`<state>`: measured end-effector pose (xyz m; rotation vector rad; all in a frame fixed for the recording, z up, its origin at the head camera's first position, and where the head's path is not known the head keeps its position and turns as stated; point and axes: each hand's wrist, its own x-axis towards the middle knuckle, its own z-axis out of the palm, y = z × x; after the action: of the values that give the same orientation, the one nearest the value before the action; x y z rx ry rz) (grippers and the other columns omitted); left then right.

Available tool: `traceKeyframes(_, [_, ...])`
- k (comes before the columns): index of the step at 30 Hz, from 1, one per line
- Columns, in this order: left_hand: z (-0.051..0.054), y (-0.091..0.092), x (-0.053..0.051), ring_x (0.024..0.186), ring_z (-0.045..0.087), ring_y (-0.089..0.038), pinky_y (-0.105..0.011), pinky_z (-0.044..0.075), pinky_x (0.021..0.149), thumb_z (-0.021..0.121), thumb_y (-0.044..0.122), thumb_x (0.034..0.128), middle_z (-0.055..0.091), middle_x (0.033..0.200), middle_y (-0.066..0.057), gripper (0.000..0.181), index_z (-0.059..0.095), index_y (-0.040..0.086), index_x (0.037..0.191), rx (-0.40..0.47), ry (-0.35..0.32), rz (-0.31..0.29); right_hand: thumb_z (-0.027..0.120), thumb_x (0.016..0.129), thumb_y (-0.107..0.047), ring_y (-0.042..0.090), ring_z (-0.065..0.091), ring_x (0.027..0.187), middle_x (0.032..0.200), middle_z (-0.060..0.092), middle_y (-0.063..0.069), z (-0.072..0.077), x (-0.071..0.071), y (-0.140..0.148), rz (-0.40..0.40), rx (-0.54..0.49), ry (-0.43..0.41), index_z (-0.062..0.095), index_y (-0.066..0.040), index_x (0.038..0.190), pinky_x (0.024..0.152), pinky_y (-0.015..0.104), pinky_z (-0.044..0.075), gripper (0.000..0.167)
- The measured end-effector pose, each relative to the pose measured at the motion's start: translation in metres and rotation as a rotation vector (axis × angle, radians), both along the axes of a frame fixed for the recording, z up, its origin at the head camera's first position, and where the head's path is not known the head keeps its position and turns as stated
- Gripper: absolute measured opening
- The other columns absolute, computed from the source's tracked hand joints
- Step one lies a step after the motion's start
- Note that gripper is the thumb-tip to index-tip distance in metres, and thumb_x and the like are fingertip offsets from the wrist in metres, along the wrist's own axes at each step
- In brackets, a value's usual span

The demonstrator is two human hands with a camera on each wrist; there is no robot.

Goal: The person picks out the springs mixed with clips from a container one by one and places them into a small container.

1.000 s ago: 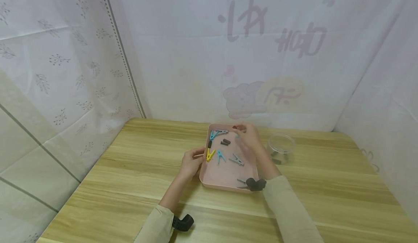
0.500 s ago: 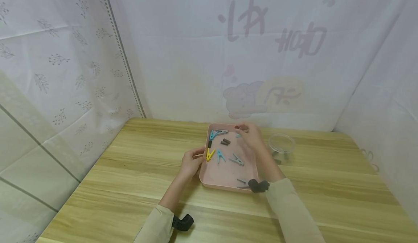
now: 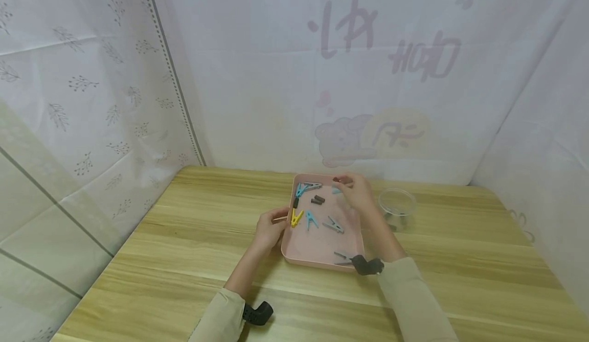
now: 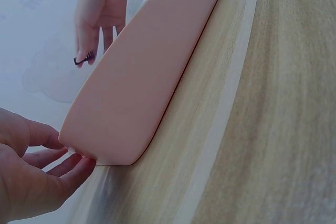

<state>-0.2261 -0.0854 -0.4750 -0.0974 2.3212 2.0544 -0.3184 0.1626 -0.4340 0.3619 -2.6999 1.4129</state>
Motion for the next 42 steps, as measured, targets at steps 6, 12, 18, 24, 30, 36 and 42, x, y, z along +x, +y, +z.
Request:
traceKeyframes(6, [0.002, 0.0, 0.003, 0.126, 0.065, -0.041, -0.04, 0.06, 0.101, 0.055, -0.006, 0.0982, 0.064, 0.139, -0.028, 0.041, 0.061, -0.011, 0.139, -0.014, 0.033, -0.003, 0.061, 0.108, -0.014, 0.048, 0.065, 0.12, 0.134, 0.064, 0.031, 0.002, 0.003, 0.003, -0.002, -0.012, -0.007, 0.066, 0.005, 0.131, 0.1, 0.058, 0.057, 0.031])
traceKeyframes(12, [0.002, 0.0, 0.001, 0.13, 0.062, -0.044, -0.046, 0.057, 0.106, 0.056, -0.005, 0.0996, 0.061, 0.142, -0.029, 0.042, 0.059, -0.011, 0.141, 0.007, 0.014, -0.004, 0.06, 0.108, -0.015, 0.047, 0.065, 0.121, 0.136, 0.064, 0.03, 0.003, 0.007, 0.005, -0.01, -0.014, -0.019, 0.066, 0.004, 0.134, 0.102, 0.059, 0.056, 0.032])
traceKeyframes(18, [0.003, 0.001, 0.001, 0.131, 0.06, -0.047, -0.052, 0.055, 0.107, 0.056, -0.005, 0.1006, 0.059, 0.143, -0.032, 0.042, 0.057, -0.014, 0.141, 0.013, 0.013, -0.004, 0.06, 0.108, -0.015, 0.048, 0.065, 0.12, 0.134, 0.064, 0.032, 0.006, 0.01, 0.007, -0.007, -0.01, -0.008, 0.065, 0.006, 0.133, 0.103, 0.06, 0.055, 0.032])
traceKeyframes(24, [0.004, 0.001, 0.002, 0.13, 0.062, -0.045, -0.049, 0.056, 0.106, 0.057, -0.006, 0.0999, 0.061, 0.141, -0.031, 0.041, 0.059, -0.013, 0.14, 0.004, 0.011, 0.006, 0.06, 0.108, -0.015, 0.048, 0.066, 0.118, 0.133, 0.064, 0.032, 0.007, 0.014, 0.006, -0.014, -0.004, -0.005, 0.066, 0.006, 0.132, 0.1, 0.058, 0.057, 0.032])
traceKeyframes(30, [0.003, 0.001, 0.002, 0.13, 0.061, -0.046, -0.049, 0.057, 0.106, 0.056, -0.007, 0.0994, 0.061, 0.142, -0.031, 0.041, 0.059, -0.013, 0.14, 0.007, 0.022, 0.002, 0.06, 0.108, -0.017, 0.047, 0.066, 0.118, 0.135, 0.065, 0.03, 0.01, 0.019, 0.007, -0.041, 0.011, -0.02, 0.067, 0.003, 0.132, 0.098, 0.058, 0.057, 0.032])
traceKeyframes(36, [0.005, 0.001, 0.003, 0.13, 0.061, -0.046, -0.049, 0.057, 0.106, 0.057, -0.007, 0.0994, 0.06, 0.143, -0.03, 0.041, 0.059, -0.013, 0.14, 0.01, 0.02, -0.001, 0.06, 0.108, -0.018, 0.047, 0.064, 0.12, 0.134, 0.065, 0.029, 0.01, 0.022, 0.008, -0.049, 0.014, -0.024, 0.065, 0.003, 0.134, 0.099, 0.057, 0.057, 0.033])
traceKeyframes(42, [0.006, 0.001, 0.004, 0.13, 0.061, -0.046, -0.05, 0.056, 0.106, 0.058, -0.005, 0.1001, 0.06, 0.144, -0.03, 0.042, 0.058, -0.012, 0.142, -0.001, 0.014, 0.002, 0.059, 0.109, -0.02, 0.047, 0.064, 0.121, 0.135, 0.065, 0.028, 0.01, 0.028, 0.012, -0.043, 0.007, -0.031, 0.065, 0.002, 0.136, 0.092, 0.049, 0.062, 0.035])
